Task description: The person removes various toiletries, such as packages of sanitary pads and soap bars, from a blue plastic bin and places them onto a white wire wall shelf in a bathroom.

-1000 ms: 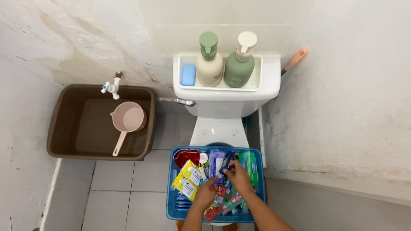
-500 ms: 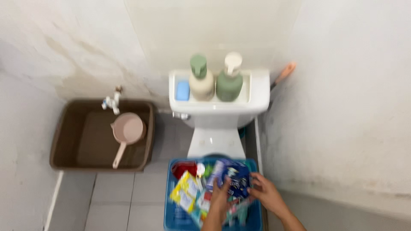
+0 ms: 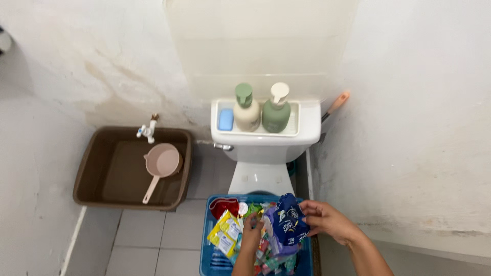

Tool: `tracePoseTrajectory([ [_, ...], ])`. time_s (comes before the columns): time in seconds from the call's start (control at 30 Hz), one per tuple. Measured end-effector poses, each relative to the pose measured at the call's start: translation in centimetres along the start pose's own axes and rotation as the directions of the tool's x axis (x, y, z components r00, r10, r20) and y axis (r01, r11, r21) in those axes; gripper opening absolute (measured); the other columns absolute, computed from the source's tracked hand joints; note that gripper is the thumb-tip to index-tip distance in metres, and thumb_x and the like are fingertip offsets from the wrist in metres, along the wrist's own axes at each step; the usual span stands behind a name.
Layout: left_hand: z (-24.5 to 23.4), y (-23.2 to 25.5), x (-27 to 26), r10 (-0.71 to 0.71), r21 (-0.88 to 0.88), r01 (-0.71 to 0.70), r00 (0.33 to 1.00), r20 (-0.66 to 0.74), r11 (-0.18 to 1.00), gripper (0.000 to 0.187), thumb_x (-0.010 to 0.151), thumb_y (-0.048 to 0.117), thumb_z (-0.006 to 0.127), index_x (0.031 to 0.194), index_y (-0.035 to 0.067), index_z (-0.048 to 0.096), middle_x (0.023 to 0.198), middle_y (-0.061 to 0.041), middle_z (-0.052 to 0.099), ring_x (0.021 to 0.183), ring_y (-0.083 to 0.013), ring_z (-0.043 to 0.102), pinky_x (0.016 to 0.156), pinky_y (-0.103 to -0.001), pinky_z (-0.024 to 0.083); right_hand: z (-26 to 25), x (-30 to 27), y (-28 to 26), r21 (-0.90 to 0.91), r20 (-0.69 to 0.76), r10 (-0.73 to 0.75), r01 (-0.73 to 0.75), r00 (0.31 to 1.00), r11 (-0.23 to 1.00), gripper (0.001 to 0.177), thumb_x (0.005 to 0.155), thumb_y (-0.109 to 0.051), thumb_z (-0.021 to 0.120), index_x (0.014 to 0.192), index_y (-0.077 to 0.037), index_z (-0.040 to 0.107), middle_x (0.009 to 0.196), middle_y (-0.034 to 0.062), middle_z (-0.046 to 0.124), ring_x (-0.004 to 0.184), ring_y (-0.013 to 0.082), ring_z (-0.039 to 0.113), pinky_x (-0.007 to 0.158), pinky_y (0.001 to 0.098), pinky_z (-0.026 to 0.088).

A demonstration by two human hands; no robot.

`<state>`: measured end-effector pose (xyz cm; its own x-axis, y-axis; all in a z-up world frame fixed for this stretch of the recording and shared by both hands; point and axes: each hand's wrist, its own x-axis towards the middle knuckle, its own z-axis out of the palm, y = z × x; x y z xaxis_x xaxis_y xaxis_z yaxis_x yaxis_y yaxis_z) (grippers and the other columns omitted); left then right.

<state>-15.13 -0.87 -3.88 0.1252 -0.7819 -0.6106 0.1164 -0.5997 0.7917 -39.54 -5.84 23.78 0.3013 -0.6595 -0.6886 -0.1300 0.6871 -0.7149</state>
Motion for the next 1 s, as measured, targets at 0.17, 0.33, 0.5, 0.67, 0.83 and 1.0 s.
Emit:
tracePoseTrajectory([
  [0.17,-2.4,2.3,-6.6,-0.486,-0.364,0.553,0.833,0.266,0.749,0.068,0.087,0.039,0.073,0.147,0.021,0.045,0.123,-0.013,0.068,0.114,-0.0323,0.064,0.095,-0.058,0.052,-0.3,1.3,4.3,0.225,0.043,-0.061,0.05,0.997,0.973,0.02,0.095,-0.005,0.055,0.112,-0.007,0.066,0.1,0.0054,0.073,0.087,0.0137,0.071,0.075,0.033,0.062],
  [0.33,-3.0,2.8,-9.0,-0.314,-0.572,0.536,0.838,0.446,0.621,0.069,0.088,0.036,0.078,0.144,0.006,0.051,0.122,-0.02,0.072,0.114,-0.0365,0.068,0.097,-0.061,0.058,-4.6,4.9,10.5,0.576,-0.066,-0.214,0.213,0.974,0.789,0.018,0.099,-0.007,0.052,0.113,-0.004,0.063,0.095,0.0055,0.069,0.086,0.0206,0.069,0.077,0.0435,0.061],
  [0.5,-11.6,2.6,-7.2,-0.241,-0.498,0.433,0.883,0.403,0.752,0.073,0.079,0.035,0.081,0.139,0.007,0.05,0.114,-0.015,0.075,0.1,-0.0294,0.076,0.086,-0.049,0.063,-11.0,4.4,7.5,0.45,-0.574,-0.064,0.38,0.816,0.808,0.035,0.108,-0.026,0.04,0.129,-0.007,0.059,0.115,0.0038,0.07,0.104,0.016,0.066,0.091,0.0365,0.053],
  [0.67,-14.8,0.6,-3.9,0.064,0.001,-0.065,0.994,0.093,0.998,0.087,0.071,0.024,0.087,0.145,0.009,0.045,0.122,-0.016,0.074,0.105,-0.0304,0.074,0.089,-0.042,0.063,-7.4,1.6,-0.8,0.12,-0.569,-0.303,0.442,0.764,0.889,0.036,0.109,-0.028,0.052,0.134,-0.003,0.061,0.11,0.0054,0.066,0.096,0.0157,0.06,0.086,0.0362,0.052],
  [0.83,-8.2,6.3,-1.9,0.231,0.492,-0.208,0.973,0.013,0.845,0.079,0.085,0.033,0.082,0.15,0.009,0.044,0.139,-0.016,0.062,0.129,-0.0287,0.061,0.109,-0.037,0.047,-5.0,0.2,-9.9,-0.014,-0.553,-0.579,0.688,0.599,0.726,0.034,0.097,-0.007,0.066,0.13,-0.003,0.062,0.109,0.0068,0.067,0.099,0.0152,0.063,0.087,0.032,0.055],
  [1.0,0.1,28.7,-3.7,0.76,0.211,-0.774,0.63,0.159,0.597,0.058,0.095,0.028,0.069,0.147,0.008,0.055,0.147,-0.019,0.061,0.139,-0.0322,0.056,0.115,-0.041,0.04,-9.1,0.8,-16.1,-0.009,-0.589,-0.707,0.872,0.391,0.49,0.021,0.1,-0.001,0.064,0.121,-0.002,0.062,0.114,0.0062,0.068,0.103,0.015,0.067,0.091,0.034,0.059],
])
